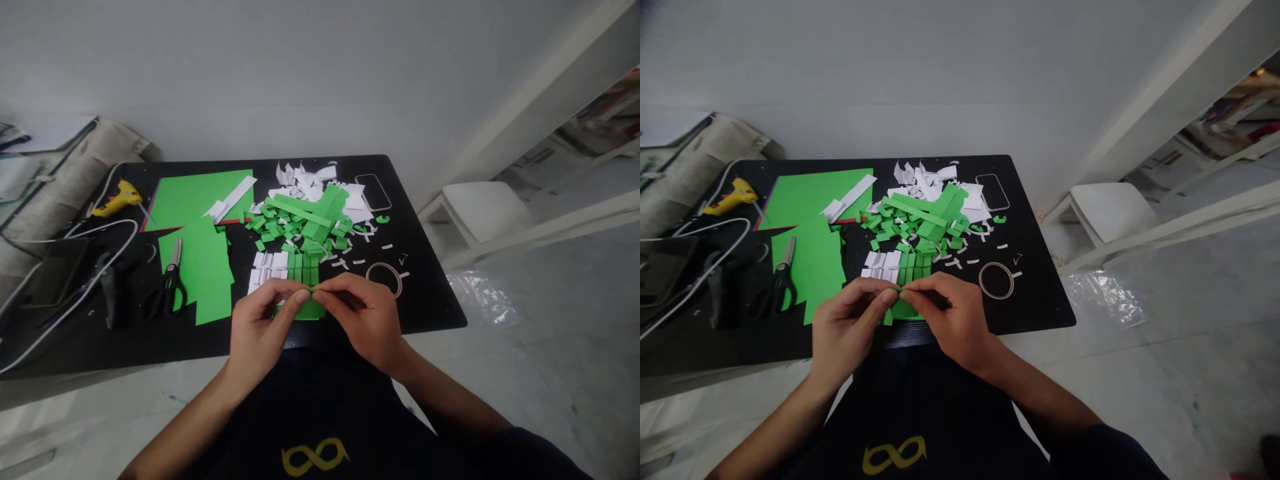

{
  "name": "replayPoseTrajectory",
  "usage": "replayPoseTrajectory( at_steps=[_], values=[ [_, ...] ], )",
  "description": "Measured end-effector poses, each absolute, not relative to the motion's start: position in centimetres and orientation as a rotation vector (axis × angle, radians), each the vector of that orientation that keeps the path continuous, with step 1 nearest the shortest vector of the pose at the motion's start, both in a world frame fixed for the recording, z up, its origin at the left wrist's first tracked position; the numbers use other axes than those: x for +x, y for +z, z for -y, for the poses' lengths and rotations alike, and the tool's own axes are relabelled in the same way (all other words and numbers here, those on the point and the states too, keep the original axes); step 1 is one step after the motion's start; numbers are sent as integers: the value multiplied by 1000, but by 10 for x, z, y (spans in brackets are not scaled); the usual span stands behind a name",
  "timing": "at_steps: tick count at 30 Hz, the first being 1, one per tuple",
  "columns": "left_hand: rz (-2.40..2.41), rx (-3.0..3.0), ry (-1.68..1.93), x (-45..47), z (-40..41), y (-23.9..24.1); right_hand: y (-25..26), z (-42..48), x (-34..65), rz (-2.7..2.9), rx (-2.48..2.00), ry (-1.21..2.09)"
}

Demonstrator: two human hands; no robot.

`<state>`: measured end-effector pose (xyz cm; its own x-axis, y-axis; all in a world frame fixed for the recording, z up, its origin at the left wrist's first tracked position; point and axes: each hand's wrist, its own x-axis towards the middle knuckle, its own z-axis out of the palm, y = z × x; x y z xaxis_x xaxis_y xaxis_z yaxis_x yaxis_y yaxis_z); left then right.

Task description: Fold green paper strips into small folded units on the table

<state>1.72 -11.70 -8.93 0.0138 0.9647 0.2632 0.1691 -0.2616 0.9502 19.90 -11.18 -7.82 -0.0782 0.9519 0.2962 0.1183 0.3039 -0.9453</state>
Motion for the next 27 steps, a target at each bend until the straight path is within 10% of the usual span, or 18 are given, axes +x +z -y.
replayPoseTrajectory(
  at_steps=[27],
  values=[
    [-1176, 1592, 1329, 19, 119, -93, -77, 109, 198, 1381, -1074, 1003]
  ],
)
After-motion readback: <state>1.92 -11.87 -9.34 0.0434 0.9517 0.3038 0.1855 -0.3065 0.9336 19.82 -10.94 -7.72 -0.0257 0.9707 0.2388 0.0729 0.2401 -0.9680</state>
